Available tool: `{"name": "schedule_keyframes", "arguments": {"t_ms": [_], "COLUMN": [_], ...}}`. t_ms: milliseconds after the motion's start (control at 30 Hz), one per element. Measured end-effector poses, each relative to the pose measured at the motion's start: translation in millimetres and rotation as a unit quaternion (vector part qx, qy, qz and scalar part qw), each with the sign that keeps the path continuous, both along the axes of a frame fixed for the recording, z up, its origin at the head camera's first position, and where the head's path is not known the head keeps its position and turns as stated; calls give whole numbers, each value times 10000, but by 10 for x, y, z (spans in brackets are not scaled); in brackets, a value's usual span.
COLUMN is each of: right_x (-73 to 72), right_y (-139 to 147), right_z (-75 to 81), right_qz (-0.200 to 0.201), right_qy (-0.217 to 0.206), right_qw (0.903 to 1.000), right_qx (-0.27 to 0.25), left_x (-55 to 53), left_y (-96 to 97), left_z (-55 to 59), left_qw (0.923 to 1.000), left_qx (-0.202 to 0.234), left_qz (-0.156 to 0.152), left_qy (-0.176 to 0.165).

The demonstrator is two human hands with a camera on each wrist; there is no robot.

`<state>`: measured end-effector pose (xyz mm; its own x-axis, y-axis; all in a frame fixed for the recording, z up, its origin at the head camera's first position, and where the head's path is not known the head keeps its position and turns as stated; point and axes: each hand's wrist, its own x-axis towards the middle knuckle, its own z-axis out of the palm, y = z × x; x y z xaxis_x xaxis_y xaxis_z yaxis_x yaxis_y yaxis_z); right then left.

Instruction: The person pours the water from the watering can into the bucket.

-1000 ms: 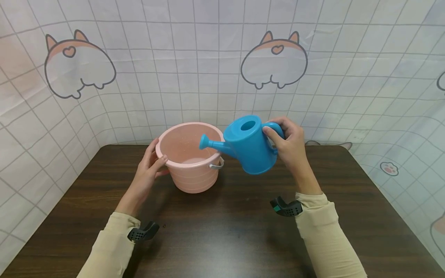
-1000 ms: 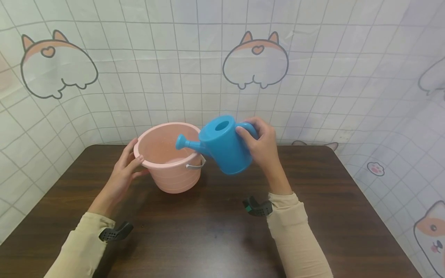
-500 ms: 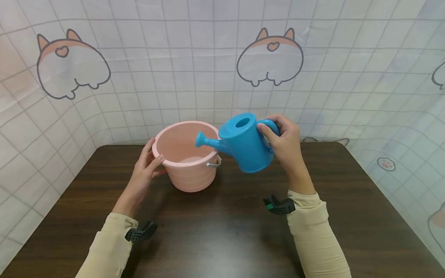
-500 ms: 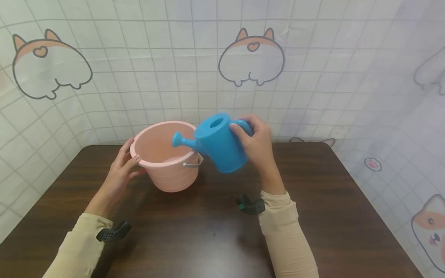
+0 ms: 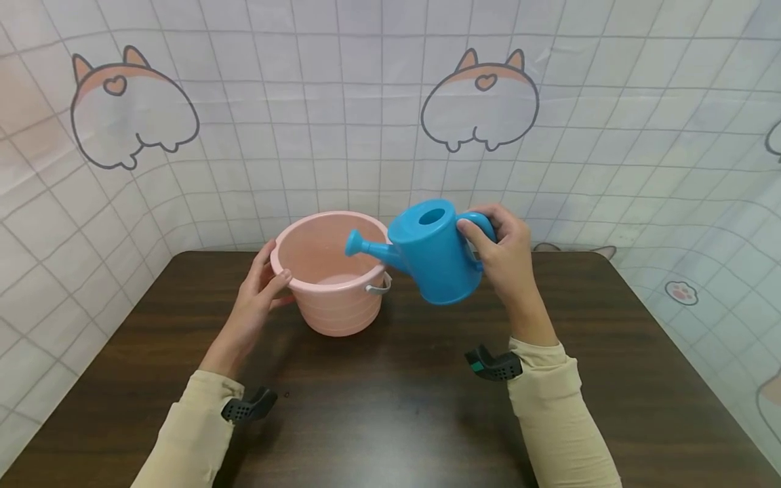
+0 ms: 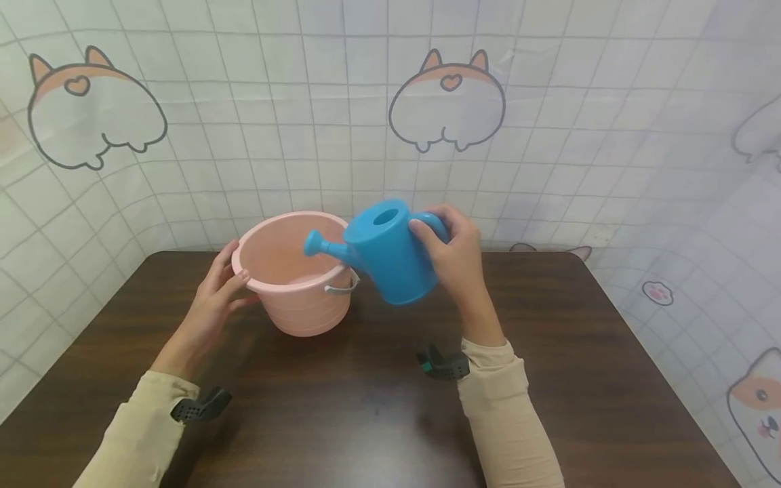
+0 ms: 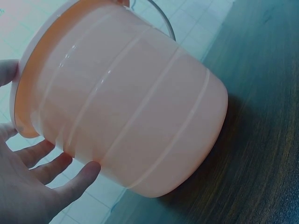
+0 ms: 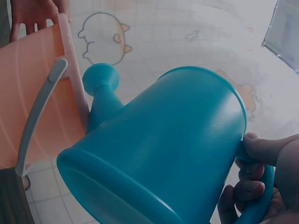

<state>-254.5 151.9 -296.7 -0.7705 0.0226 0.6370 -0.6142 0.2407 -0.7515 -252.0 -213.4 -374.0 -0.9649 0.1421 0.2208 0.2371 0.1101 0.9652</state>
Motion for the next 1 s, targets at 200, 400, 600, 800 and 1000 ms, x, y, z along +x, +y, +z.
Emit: {"name": "schedule_keyframes", "arguments": {"t_ms": [200,400,600,800,1000], "right_x": [-9,-8,-18,-18,-15], "right_y": [-2,-5,-5,-4,0], "right_z": [-9,-18,-18,-22,-19], "right_qz": [-62,-79,-78,-75,-69], "right_qy": [30,31,59,-12,-54], "right_qw": [10000,9999,9999,10000,10000], "right_qx": [61,77,79,53,47], "left_x": [-12,-13,-18,-10,-9], "left_y": [5,-2,-3,-2,-5], "left_z": [3,-13,-15,-17,-22], "left_qw": [10000,10000,10000,10000,10000], "left_qx": [-12,-19,9,-5,-1], "left_qz": [-1,16,40,48,50], "left_qy": [28,-8,-32,-23,5]}}
